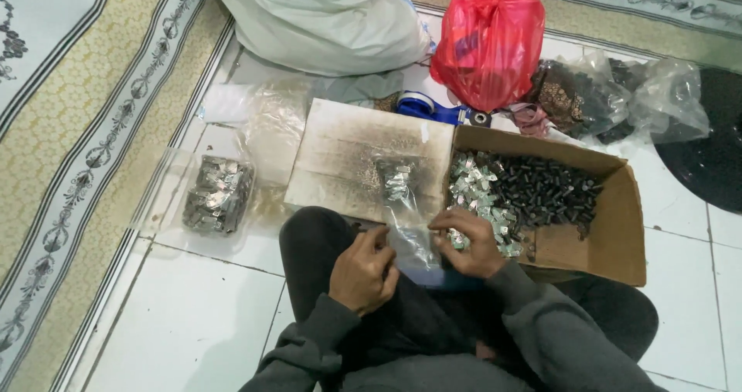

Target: Packing small metal components into plastic bags from a larger pile on the floor

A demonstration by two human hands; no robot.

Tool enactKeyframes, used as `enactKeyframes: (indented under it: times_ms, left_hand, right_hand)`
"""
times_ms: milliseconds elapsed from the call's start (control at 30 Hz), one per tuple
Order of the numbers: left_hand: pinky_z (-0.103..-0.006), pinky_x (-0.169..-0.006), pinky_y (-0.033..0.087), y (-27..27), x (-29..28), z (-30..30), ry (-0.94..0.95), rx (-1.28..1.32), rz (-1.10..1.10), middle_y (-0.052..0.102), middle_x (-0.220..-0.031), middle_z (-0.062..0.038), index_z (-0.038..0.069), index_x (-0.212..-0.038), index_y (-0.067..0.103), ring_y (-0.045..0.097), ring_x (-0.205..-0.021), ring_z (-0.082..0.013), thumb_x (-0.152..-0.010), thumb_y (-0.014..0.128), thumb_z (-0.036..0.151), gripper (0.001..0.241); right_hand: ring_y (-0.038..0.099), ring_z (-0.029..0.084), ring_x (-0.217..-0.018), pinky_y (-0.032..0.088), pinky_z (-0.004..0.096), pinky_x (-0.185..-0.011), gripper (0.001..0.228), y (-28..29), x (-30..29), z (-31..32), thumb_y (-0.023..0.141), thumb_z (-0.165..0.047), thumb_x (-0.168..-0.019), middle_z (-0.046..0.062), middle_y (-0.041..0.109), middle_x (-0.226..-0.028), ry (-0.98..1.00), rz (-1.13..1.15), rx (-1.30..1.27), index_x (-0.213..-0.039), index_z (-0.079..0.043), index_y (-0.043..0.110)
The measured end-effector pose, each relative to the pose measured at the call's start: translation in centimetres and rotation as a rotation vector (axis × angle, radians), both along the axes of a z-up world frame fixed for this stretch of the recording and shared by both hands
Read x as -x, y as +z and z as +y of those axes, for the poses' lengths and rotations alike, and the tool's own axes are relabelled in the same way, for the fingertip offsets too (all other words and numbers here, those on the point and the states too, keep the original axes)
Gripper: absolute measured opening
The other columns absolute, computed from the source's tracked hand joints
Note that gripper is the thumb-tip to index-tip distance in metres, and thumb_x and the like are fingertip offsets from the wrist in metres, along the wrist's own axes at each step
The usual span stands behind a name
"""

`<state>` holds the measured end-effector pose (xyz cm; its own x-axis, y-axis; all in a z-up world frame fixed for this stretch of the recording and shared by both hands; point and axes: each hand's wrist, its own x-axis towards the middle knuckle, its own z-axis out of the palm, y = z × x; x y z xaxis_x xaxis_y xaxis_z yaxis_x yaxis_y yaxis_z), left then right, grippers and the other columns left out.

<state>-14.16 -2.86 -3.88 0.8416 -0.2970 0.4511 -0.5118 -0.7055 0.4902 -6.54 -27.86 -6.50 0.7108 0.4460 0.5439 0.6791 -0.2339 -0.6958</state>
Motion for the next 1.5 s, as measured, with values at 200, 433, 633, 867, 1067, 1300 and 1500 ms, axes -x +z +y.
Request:
enactKeyframes:
  times_ms: [200, 433, 633, 867, 1067, 1300, 1500]
  left_hand:
    - [-0.0343, -0.068, 0.055, -0.9, -0.2, -0.3, -0.035, -0.150, 0.005, 0.069, -0.102, -0.012, 0.011, -0.084, 0.071, 0.069, -0.094, -0.0292, -0.087, 0.061, 0.022, 0.015]
    - [-0.0372, -0.067, 0.054, -3.1, -0.8, -0.8, -0.019, -0.252, 0.068, 0.074, -0.100, -0.010, 0.012, -0.091, 0.074, 0.070, -0.094, -0.0302, -0.089, 0.063, 0.022, 0.015]
    - [-0.0370, -0.075, 0.058, -2.9, -3.2, -1.8, 0.003, -0.226, 0.148, 0.073, -0.115, -0.015, 0.007, -0.107, 0.073, 0.070, -0.105, -0.0352, -0.088, 0.060, 0.011, 0.023]
    - [-0.0383, -0.082, 0.059, -2.1, -3.2, -2.1, -0.029, -0.152, 0.224, 0.072, -0.111, -0.020, 0.002, -0.106, 0.073, 0.069, -0.108, -0.0380, -0.091, 0.061, 0.010, 0.021]
    - [-0.0407, -0.089, 0.058, -1.6, -3.5, -1.9, -0.026, -0.108, 0.230, 0.072, -0.111, -0.021, 0.001, -0.101, 0.073, 0.068, -0.110, -0.0389, -0.090, 0.062, 0.013, 0.020]
    - [-0.0630, -0.110, 0.042, 0.2, -5.8, -1.5, -0.226, -0.205, 0.339, 0.042, -0.154, -0.031, -0.002, -0.153, 0.036, 0.037, -0.146, -0.0510, -0.059, 0.092, 0.021, 0.112]
    - [-0.0486, -0.089, 0.056, -5.6, -8.0, -2.1, -0.129, -0.375, 0.312, 0.071, -0.121, -0.016, 0.007, -0.128, 0.067, 0.070, -0.111, -0.0368, -0.086, 0.069, 0.003, 0.042]
  right_hand:
    - [0.070, 0.036, -0.103, 0.050, 0.051, -0.085, 0.026, -1.4, -4.3, 4.4, 0.066, -0.022, -0.094, 0.011, 0.073, -0.115, -0.056, -0.094, 0.499, -0.117, -0.012, 0.072]
    - [0.063, 0.027, -0.117, 0.044, 0.052, -0.099, 0.037, -2.5, -4.1, 6.0, 0.067, -0.034, -0.092, 0.004, 0.068, -0.125, -0.128, -0.126, 0.938, -0.123, -0.015, 0.069]
    - [0.056, 0.030, -0.136, 0.032, 0.060, -0.114, 0.045, -0.5, -5.2, 4.3, 0.047, -0.039, -0.107, 0.011, 0.060, -0.145, -0.108, 0.094, 0.822, -0.141, -0.011, 0.058]
    - [0.058, 0.040, -0.133, 0.042, 0.056, -0.107, 0.082, 0.0, -2.6, -1.3, 0.056, -0.042, -0.067, 0.018, 0.063, -0.140, 0.067, 0.020, 0.405, -0.141, -0.008, 0.060]
    - [0.057, 0.035, -0.137, 0.042, 0.050, -0.110, 0.065, -2.9, -2.3, -1.2, 0.067, -0.018, -0.074, 0.017, 0.061, -0.144, 0.022, -0.390, 0.504, -0.137, -0.006, 0.061]
    - [0.066, 0.040, -0.124, 0.052, 0.054, -0.105, 0.025, -2.6, -2.9, -0.3, 0.069, -0.007, -0.085, 0.018, 0.072, -0.128, 0.156, -0.303, 0.388, -0.110, -0.005, 0.072]
    - [0.073, 0.043, -0.105, 0.060, 0.055, -0.090, 0.016, -6.1, -4.2, -1.2, 0.066, -0.008, -0.089, 0.022, 0.076, -0.105, 0.198, -0.106, 0.312, -0.102, 0.000, 0.072]
